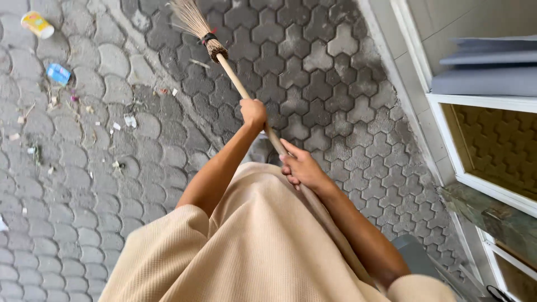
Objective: Sweeping debris from an outdoor tiled walkway using a broom.
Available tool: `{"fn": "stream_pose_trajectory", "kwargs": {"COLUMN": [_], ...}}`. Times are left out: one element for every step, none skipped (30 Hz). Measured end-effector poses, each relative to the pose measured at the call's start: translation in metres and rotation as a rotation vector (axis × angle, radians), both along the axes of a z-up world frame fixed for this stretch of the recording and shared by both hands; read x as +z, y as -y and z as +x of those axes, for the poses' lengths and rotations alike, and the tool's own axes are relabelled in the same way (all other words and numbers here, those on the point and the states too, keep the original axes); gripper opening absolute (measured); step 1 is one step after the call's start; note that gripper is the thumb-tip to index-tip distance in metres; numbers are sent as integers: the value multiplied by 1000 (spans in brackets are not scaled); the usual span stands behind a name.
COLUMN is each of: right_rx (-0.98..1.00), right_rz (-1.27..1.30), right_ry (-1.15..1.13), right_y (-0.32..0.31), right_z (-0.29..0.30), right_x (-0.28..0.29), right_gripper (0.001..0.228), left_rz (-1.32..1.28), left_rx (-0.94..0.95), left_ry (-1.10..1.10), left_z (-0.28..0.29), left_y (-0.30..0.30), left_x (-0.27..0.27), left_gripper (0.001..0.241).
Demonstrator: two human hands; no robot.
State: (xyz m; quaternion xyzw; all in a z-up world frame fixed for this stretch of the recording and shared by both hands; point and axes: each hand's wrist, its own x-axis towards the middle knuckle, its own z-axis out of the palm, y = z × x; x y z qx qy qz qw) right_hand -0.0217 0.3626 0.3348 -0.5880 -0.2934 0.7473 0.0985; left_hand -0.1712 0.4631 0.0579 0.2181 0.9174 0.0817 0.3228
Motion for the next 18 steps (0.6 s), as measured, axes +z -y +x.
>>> {"fn": "stream_pose_trajectory", "kwargs": {"right_rx": [-27,-56,-72,-132,-192,-205,-243,-273,-277,-269,-260,-244,-210,-168,-143,-82,-19,7], "right_rz": [6,4,11,0,-11,-12,14,41,42,35,27,14,10,13,8,-51,-110,-123], "right_ry": [12,24,28,68,107,118,158,194,201,238,274,278,278,275,276,238,202,184], "right_y": [-2,-1,-9,-12,-14,-16,-18,-23,-27,-34,-41,-48,-55,-68,-64,-72,-80,-81], "right_z": [10,18,28,38,48,59,69,77,86,96,105,104,103,103,90,78,68,54], "right_x": [7,14,34,54,74,82,91,98,98,97,96,86,75,64,52,36,20,9], "right_gripper": [59,59,59,60,63,63,63,64,64,65,66,66,66,66,66,64,63,63], "left_rz": [-32,-74,-69,6,78,74,196,320,318,282,245,239,157,83,84,39,-37,-64], "left_rx": [33,62,46,10,-25,-37,46,141,138,115,91,112,-75,-252,-226,-921,-1565,-1541], "left_ry": [75,151,155,330,507,518,770,1017,1025,1065,1106,1105,959,806,806,421,-46,-48], "left_z": [14,27,48,70,92,116,140,159,186,209,232,224,216,208,187,160,135,104], "left_y": [-13,-22,-36,-45,-53,-60,-66,-74,-80,-87,-94,-92,-89,-93,-58,-55,-68,-47], "left_x": [22,43,74,104,134,122,111,99,85,69,53,53,54,55,-16,-80,-139,-147], "left_gripper": [29,30,30,34,40,40,29,29,29,27,29,29,23,28,28,23,27,27]}}
